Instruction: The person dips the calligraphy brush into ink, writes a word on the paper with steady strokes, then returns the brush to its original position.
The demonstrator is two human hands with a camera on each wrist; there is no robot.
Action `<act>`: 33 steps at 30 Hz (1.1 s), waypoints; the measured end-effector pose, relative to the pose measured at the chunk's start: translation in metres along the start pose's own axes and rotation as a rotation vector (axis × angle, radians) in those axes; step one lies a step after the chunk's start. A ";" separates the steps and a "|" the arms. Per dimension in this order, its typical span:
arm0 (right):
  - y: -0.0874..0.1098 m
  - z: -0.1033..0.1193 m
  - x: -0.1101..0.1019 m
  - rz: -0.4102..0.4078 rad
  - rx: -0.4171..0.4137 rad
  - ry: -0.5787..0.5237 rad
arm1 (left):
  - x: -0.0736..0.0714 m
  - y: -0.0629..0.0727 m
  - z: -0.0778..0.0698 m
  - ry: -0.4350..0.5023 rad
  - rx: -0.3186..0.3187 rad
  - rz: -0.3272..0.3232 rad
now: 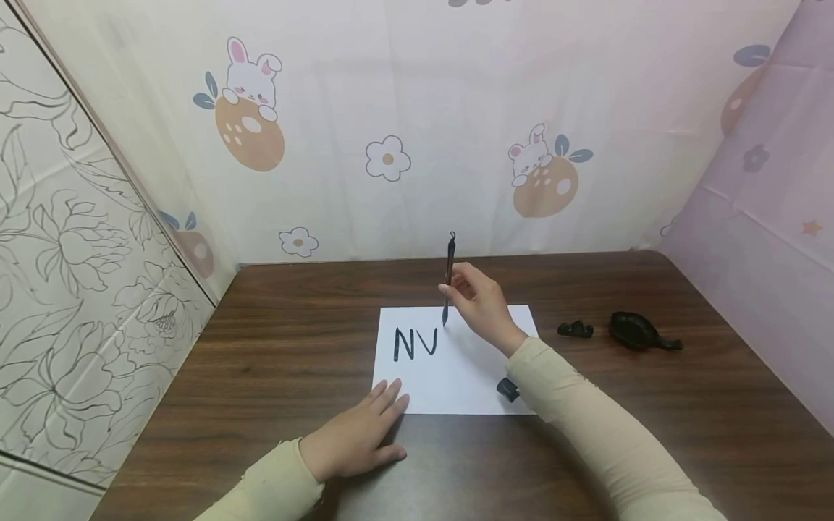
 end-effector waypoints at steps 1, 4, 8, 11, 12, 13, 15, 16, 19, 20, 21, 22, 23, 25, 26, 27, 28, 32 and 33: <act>0.000 0.000 0.000 0.003 0.003 0.000 | 0.000 0.000 0.000 -0.001 0.000 0.000; 0.001 -0.001 0.001 0.005 0.003 0.004 | 0.000 0.000 0.000 -0.004 0.001 -0.002; 0.002 -0.001 0.002 0.007 -0.001 0.004 | 0.000 0.000 0.000 -0.006 0.003 -0.003; 0.003 -0.002 0.002 0.012 0.000 0.000 | 0.000 0.000 0.000 -0.008 0.004 -0.005; 0.003 -0.002 0.002 0.013 0.001 -0.001 | -0.001 0.000 -0.001 -0.009 0.005 -0.006; 0.004 -0.002 0.002 0.014 0.001 -0.001 | -0.001 0.000 -0.001 -0.009 0.005 -0.007; 0.004 -0.002 0.002 0.017 0.004 0.000 | -0.001 0.000 -0.001 -0.010 0.007 -0.009; 0.005 -0.002 0.002 0.019 0.005 0.001 | -0.001 0.000 -0.001 -0.010 0.007 -0.010; 0.006 -0.002 0.002 0.028 0.011 0.004 | -0.001 0.000 -0.001 -0.011 0.010 -0.010; 0.006 -0.001 0.002 0.030 0.013 0.005 | -0.001 0.000 -0.001 -0.012 0.010 -0.011; 0.007 -0.001 0.002 0.032 0.015 0.006 | -0.001 0.000 -0.001 -0.012 0.011 -0.011; 0.007 -0.001 0.001 0.033 0.015 0.006 | -0.001 0.000 -0.001 -0.012 0.011 -0.010; 0.007 -0.001 0.001 0.034 0.016 0.006 | -0.001 0.000 -0.001 -0.012 0.010 -0.009; 0.008 -0.002 0.001 0.033 0.016 0.007 | -0.001 0.000 -0.001 -0.012 0.009 -0.007; 0.008 -0.001 0.001 0.032 0.016 0.007 | -0.001 0.000 -0.001 -0.012 0.008 -0.006; 0.008 -0.002 0.001 0.032 0.017 0.008 | -0.001 0.000 -0.001 -0.011 0.008 -0.005; 0.009 -0.001 0.001 0.032 0.018 0.008 | -0.001 0.000 -0.001 -0.010 0.007 -0.004; 0.010 0.000 0.000 0.036 0.027 0.003 | -0.001 0.000 -0.001 -0.009 0.004 -0.002; 0.011 0.000 -0.001 0.037 0.029 0.003 | -0.001 0.000 -0.001 -0.008 0.003 -0.001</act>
Point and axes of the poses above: each hand's wrist, its own y-axis away from the middle knuckle, its own x-axis out of the palm, z = x × y, the point moved 4 cm from there along -y, towards the middle knuckle, and after that the axes turned 7 degrees about -z, right-handed, at the moved point
